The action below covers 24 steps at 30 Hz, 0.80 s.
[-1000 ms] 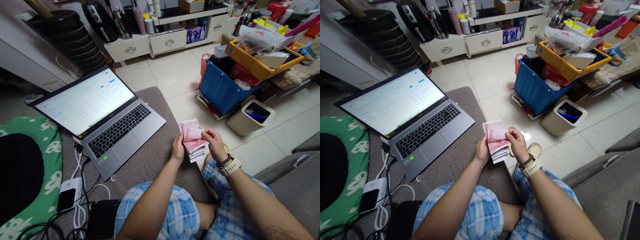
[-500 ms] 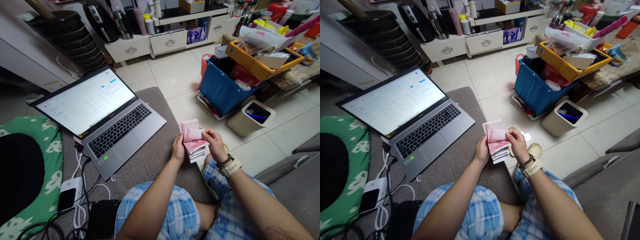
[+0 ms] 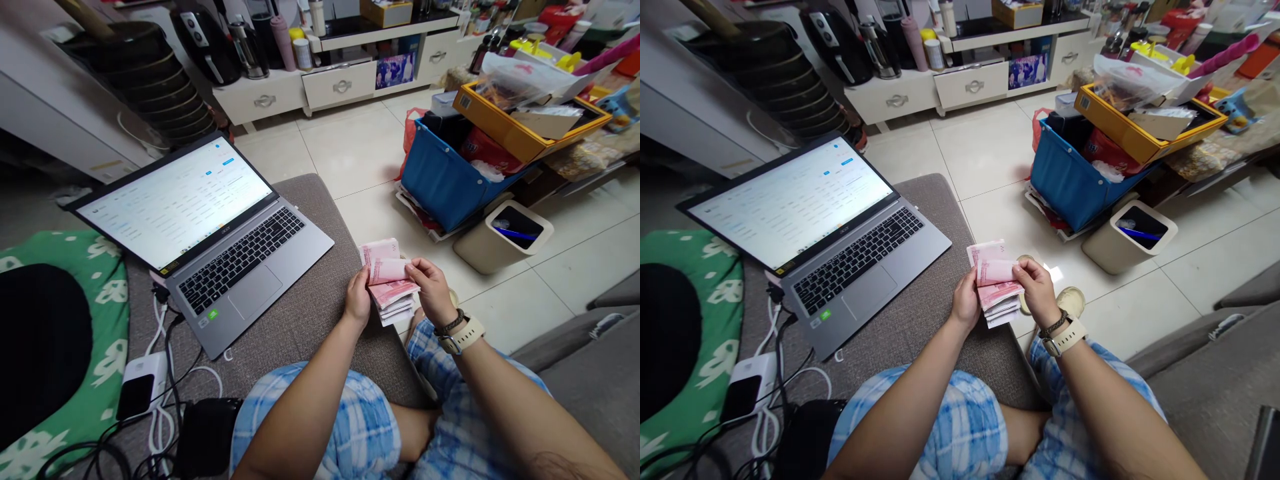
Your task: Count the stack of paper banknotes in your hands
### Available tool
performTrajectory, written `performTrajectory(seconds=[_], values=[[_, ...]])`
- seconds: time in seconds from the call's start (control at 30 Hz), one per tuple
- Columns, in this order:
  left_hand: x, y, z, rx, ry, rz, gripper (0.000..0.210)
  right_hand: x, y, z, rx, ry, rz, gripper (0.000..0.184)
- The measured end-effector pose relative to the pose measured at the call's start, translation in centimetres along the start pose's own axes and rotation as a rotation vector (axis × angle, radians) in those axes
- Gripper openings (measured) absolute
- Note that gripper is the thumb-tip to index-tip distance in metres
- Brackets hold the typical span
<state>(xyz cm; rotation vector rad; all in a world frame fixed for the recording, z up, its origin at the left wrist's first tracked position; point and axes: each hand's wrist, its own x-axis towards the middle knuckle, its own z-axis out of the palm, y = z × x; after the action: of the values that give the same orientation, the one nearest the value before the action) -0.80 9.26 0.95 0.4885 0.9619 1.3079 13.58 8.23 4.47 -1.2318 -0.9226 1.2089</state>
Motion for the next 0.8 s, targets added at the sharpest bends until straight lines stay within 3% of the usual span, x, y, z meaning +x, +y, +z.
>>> performTrajectory(seconds=[0.27,0.67,0.8], values=[[-0.6,0.8,0.7,-0.032,-0.06,-0.051,0.046,-0.2,0.0,0.1,0.059,-0.059,0.061,0.033],[-0.8,1.3,1.0,-0.009,-0.015,-0.075,0.038,-0.1,0.2,0.1,0.036,0.069,0.018,0.04],[-0.9,1.2,0.9,0.0,-0.011,-0.085,0.036,-0.1,0.1,0.2,0.048,0.042,0.027,0.033]])
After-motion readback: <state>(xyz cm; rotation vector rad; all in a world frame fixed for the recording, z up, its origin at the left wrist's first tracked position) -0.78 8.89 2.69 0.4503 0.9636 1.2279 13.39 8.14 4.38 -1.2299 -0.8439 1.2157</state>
